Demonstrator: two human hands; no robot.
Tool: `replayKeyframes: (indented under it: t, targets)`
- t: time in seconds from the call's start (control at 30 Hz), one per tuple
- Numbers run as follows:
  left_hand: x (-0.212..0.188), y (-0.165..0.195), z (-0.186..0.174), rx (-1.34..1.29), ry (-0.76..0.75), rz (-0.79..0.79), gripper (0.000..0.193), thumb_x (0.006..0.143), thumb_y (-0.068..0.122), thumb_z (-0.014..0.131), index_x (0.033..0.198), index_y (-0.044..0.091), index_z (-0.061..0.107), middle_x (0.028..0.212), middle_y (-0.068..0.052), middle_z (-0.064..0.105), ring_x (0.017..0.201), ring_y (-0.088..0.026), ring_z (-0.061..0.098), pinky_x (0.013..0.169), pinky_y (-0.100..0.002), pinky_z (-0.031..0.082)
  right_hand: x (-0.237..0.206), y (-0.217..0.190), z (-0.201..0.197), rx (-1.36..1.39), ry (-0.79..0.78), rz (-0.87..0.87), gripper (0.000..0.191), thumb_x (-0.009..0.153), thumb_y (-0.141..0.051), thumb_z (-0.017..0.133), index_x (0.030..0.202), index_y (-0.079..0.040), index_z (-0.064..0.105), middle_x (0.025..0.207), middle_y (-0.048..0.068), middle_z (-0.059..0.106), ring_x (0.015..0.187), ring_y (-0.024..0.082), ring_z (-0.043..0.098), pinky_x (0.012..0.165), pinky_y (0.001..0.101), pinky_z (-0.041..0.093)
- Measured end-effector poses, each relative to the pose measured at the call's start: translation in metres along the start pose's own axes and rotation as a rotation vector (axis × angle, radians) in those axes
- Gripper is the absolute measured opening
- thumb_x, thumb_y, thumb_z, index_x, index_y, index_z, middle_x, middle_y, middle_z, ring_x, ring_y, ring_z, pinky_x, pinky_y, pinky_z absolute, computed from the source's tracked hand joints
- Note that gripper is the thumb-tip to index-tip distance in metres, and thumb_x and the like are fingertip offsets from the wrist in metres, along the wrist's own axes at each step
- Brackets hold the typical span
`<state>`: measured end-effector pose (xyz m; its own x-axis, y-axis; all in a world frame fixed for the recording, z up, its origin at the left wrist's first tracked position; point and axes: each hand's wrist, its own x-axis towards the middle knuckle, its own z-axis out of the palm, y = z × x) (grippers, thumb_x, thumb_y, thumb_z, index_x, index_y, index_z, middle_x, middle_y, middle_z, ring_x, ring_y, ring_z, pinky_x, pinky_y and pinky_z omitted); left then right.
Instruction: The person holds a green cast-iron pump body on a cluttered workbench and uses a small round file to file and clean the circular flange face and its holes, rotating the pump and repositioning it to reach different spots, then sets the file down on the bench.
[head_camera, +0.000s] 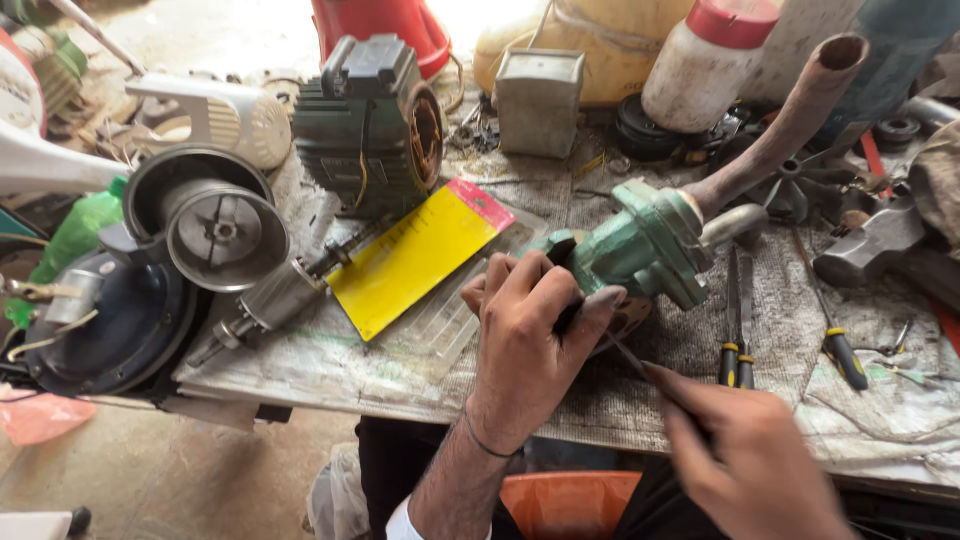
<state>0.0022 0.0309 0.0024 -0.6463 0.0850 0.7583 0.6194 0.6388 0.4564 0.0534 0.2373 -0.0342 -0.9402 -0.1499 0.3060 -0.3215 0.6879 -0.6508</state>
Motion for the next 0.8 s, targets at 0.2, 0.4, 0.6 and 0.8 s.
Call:
replayKeyframes:
  t: [0.2, 0.4, 0.6, 0.8]
  targets:
    - [0.000, 0.003, -0.001, -0.019, -0.020, -0.027, 0.029, 0.093, 0.029, 0.078, 0.084, 0.009, 0.060, 0.092, -0.005, 0.058, 0.092, -0.028, 0.051, 0.082, -0.044, 0.037, 0.001, -0.004, 0.000, -0.001, -0.043, 0.061, 0.042, 0.078, -0.010, 0.069, 0.119, -0.006, 0.076, 0.075, 0.018, 0.077, 0.060, 0.025, 0.075, 0.060, 0.0367, 0.056]
    - [0.001, 0.004, -0.003, 0.014, -0.008, -0.016, 0.029, 0.092, 0.029, 0.079, 0.083, 0.009, 0.061, 0.091, -0.007, 0.058, 0.092, -0.029, 0.052, 0.080, -0.045, 0.035, -0.004, 0.009, 0.005, 0.020, -0.034, 0.160, 0.042, 0.082, -0.012, 0.069, 0.124, -0.008, 0.077, 0.077, 0.014, 0.076, 0.062, 0.025, 0.073, 0.059, 0.0359, 0.058]
    - [0.001, 0.005, -0.002, 0.007, -0.012, -0.020, 0.032, 0.093, 0.030, 0.079, 0.081, 0.008, 0.059, 0.091, -0.007, 0.058, 0.091, -0.029, 0.052, 0.082, -0.045, 0.037, -0.006, 0.018, 0.007, 0.032, -0.042, 0.187, 0.043, 0.084, -0.013, 0.070, 0.126, -0.012, 0.078, 0.076, 0.011, 0.077, 0.061, 0.020, 0.072, 0.058, 0.0343, 0.057]
    - [0.002, 0.005, -0.002, 0.004, -0.005, 0.003, 0.029, 0.091, 0.030, 0.079, 0.086, 0.008, 0.062, 0.092, -0.006, 0.058, 0.092, -0.029, 0.052, 0.082, -0.046, 0.035, -0.007, 0.018, 0.007, 0.014, -0.066, 0.169, 0.044, 0.084, -0.013, 0.071, 0.127, -0.013, 0.077, 0.077, 0.015, 0.078, 0.064, 0.020, 0.072, 0.062, 0.0340, 0.057]
